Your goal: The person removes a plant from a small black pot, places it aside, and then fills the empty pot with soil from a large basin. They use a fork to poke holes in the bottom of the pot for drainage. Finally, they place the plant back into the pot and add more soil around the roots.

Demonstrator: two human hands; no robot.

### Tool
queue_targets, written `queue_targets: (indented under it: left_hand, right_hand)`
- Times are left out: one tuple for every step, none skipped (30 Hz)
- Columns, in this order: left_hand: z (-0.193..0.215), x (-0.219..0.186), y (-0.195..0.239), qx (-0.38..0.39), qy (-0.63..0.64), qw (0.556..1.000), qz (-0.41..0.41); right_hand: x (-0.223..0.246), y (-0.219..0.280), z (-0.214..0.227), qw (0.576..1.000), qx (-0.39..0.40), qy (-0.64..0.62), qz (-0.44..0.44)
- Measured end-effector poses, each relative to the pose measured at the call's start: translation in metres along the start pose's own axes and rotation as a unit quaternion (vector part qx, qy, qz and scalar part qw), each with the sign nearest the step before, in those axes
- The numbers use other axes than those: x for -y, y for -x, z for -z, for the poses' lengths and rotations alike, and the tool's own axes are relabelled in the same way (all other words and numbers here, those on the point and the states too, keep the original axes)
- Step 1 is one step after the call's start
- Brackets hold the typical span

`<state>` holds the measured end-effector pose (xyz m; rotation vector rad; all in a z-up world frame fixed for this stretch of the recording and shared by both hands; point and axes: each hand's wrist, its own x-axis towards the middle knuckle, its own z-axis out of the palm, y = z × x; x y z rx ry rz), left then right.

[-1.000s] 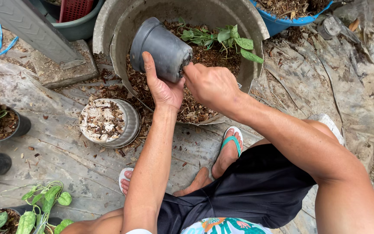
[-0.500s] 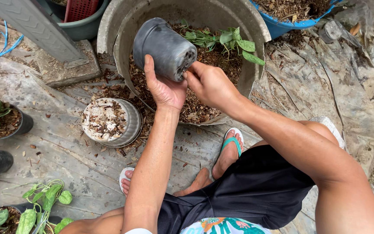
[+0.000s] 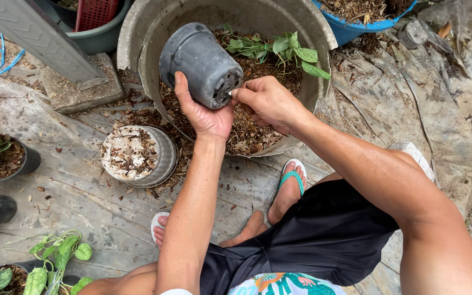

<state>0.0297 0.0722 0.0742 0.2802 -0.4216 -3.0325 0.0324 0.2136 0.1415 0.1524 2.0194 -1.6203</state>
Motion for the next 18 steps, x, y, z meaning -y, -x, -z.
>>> queue_targets:
  left_hand:
    - [0.0,-0.001,0.001,-0.001,-0.004,1.0,0.007]
    - [0.0,-0.003,0.001,-0.001,-0.009,1.0,0.014]
    - [0.0,-0.003,0.0,-0.001,-0.012,1.0,0.02]
    - [0.0,-0.004,-0.001,-0.012,-0.011,0.999,0.028]
    - [0.001,-0.005,-0.003,-0.023,-0.01,0.999,0.039]
    - [0.002,-0.005,-0.005,-0.034,-0.009,0.998,0.05]
    - [0.003,-0.006,-0.007,-0.026,-0.013,0.998,0.047]
    - [0.005,-0.007,-0.008,-0.017,-0.018,0.999,0.044]
    - [0.007,-0.007,-0.009,-0.009,-0.022,0.999,0.042]
    - [0.008,-0.007,-0.008,-0.017,-0.03,0.999,0.036]
    - [0.008,-0.006,-0.009,-0.023,-0.037,0.999,0.029]
    - [0.008,-0.005,-0.01,-0.029,-0.044,0.998,0.022]
    - [0.008,-0.003,-0.008,-0.034,-0.037,0.999,0.02]
    - [0.008,-0.002,-0.006,-0.039,-0.029,0.999,0.018]
    - [0.006,-0.001,-0.006,-0.041,-0.021,0.999,0.015]
    - [0.004,0.0,-0.006,-0.041,-0.018,0.999,0.02]
    - [0.002,0.001,-0.004,-0.043,-0.015,0.999,0.024]
    - [0.001,0.001,-0.003,-0.045,-0.012,0.999,0.028]
  right_hand:
    - [0.0,0.002,0.001,0.993,-0.039,0.093,0.064]
    - [-0.001,0.005,0.001,0.971,-0.078,0.185,0.128]
    - [-0.002,0.007,0.001,0.935,-0.117,0.275,0.191]
    - [-0.003,0.009,0.001,0.884,-0.144,0.347,0.278]
    - [-0.006,0.013,0.001,0.819,-0.171,0.414,0.358]
    - [-0.007,0.014,0.002,0.742,-0.194,0.475,0.432]
    - [-0.009,0.016,0.002,0.728,-0.189,0.498,0.431]
    - [-0.01,0.017,0.001,0.714,-0.185,0.521,0.431]
    - [-0.01,0.016,0.0,0.699,-0.18,0.543,0.429]
    - [-0.01,0.015,-0.001,0.726,-0.18,0.516,0.417]
    - [-0.008,0.013,-0.001,0.75,-0.181,0.489,0.407]
    - [-0.005,0.011,-0.002,0.773,-0.181,0.461,0.395]
    - [-0.004,0.01,-0.001,0.891,-0.141,0.323,0.284]
    - [-0.001,0.007,0.001,0.968,-0.093,0.17,0.16]
    - [0.003,0.005,0.003,0.999,-0.039,0.009,0.033]
    - [0.004,0.006,0.004,0.998,-0.01,-0.054,0.021]
    - [0.005,0.007,0.006,0.993,0.021,-0.117,0.007]
    - [0.006,0.008,0.008,0.982,0.052,-0.179,-0.006]
